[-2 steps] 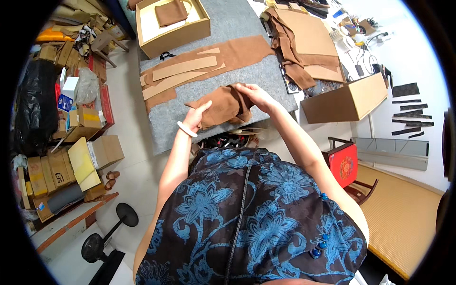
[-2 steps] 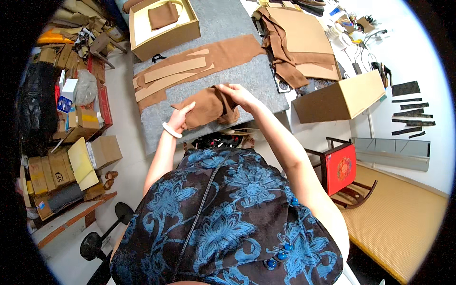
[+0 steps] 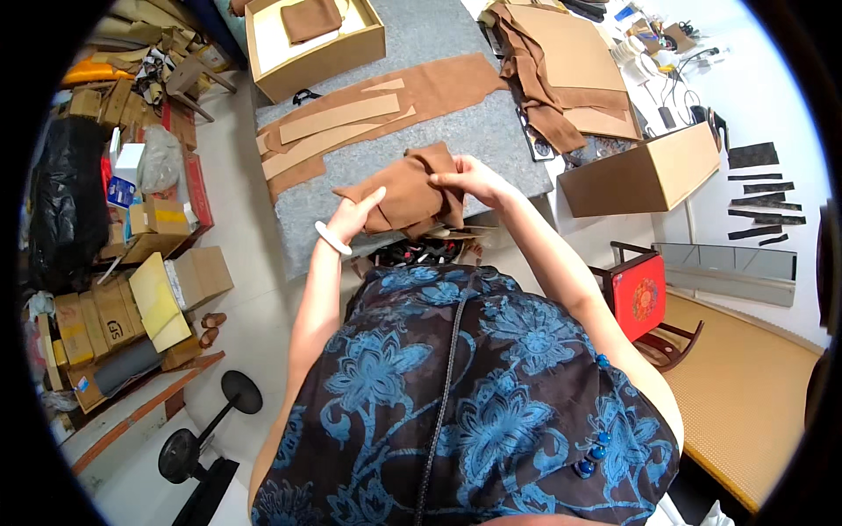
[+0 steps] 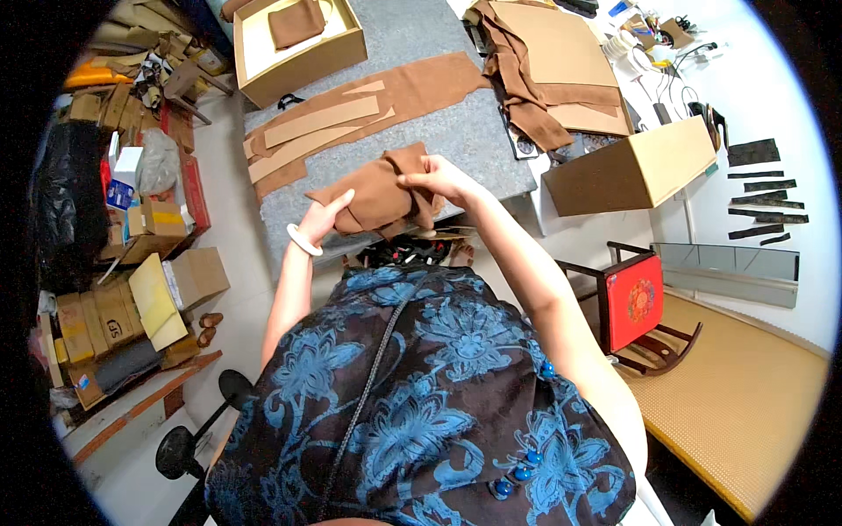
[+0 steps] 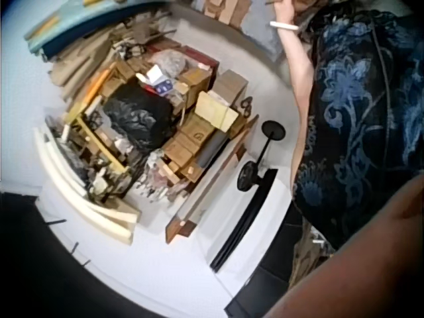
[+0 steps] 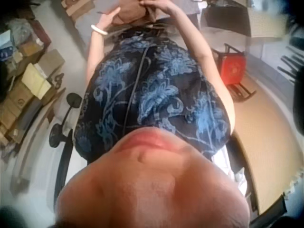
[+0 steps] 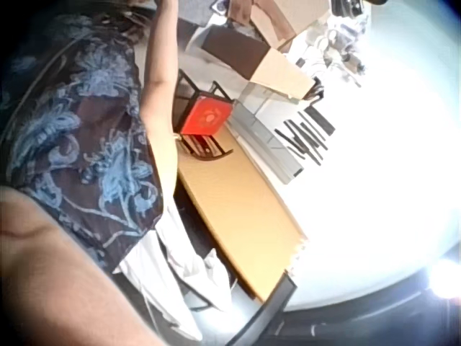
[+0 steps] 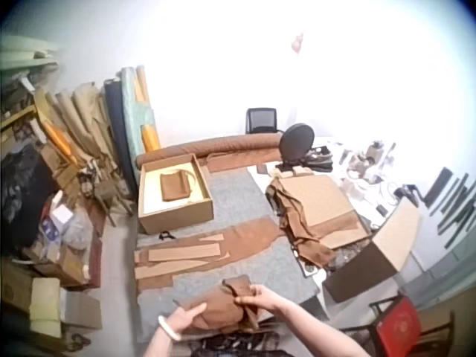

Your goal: The person cuts a large roll of brown fabric using scissors and places the cut pieces into a cardboard box. They then retrieve cardboard templates and arrange them on the fabric, followed by handling and folding smaller cut fabric pieces on the work surface.

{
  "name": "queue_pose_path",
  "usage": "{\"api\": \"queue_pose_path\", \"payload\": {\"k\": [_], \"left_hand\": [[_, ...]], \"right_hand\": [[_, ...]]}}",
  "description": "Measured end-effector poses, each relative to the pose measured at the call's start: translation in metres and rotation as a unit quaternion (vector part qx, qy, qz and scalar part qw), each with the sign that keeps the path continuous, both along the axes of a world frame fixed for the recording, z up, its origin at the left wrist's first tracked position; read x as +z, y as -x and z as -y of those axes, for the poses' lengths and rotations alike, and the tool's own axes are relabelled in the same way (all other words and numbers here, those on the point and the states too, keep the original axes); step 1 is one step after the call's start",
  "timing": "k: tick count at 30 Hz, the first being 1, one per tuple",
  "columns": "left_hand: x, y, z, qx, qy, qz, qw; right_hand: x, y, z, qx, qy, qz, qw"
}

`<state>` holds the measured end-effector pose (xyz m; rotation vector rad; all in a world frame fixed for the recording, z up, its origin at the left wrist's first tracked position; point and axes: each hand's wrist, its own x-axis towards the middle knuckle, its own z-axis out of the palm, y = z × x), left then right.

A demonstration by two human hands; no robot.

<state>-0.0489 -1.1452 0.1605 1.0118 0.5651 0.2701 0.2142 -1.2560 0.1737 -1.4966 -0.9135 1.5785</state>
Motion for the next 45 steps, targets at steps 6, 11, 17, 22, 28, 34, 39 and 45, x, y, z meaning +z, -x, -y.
{"api": "queue_pose_path", "payload": {"k": [6,11,17,22,28,34,39,45], "left_hand": [[0.001,0.005,-0.01,0.084,0.07,0.032,0.993],[0.005,0.013,-0.014,0.078,0.231,0.07,0.967],[0.031,0.042,-0.001,0.109,0.111,0.12,0.981],[-0.008,0.053,-0.024,0.129,0.334,0.131,0.925],[-0.046,0.06,-0.012,0.115,0.175,0.036,0.977],[0.064,0.083,0.007,0.228,-0.291,0.041,0.928],[0.1,0.053,-0.006,0.16,-0.439,0.098,0.879],[0.051,0.039,0.001,0.07,-0.345,-0.016,0.936]], "right_hand": [[-0.014,0.01,-0.007,-0.103,0.063,-0.091,0.989],[-0.002,0.017,-0.012,-0.09,0.067,-0.167,0.98],[0.013,0.044,-0.037,-0.012,-0.091,-0.259,0.962],[-0.016,0.041,-0.049,-0.08,0.017,-0.208,0.975],[-0.042,0.043,-0.054,-0.06,0.108,-0.09,0.988],[0.052,0.019,-0.017,0.0,-0.19,-0.095,0.977],[0.076,0.015,-0.017,-0.018,-0.286,-0.009,0.958],[0.035,-0.004,0.024,-0.092,-0.191,-0.139,0.967]]}}
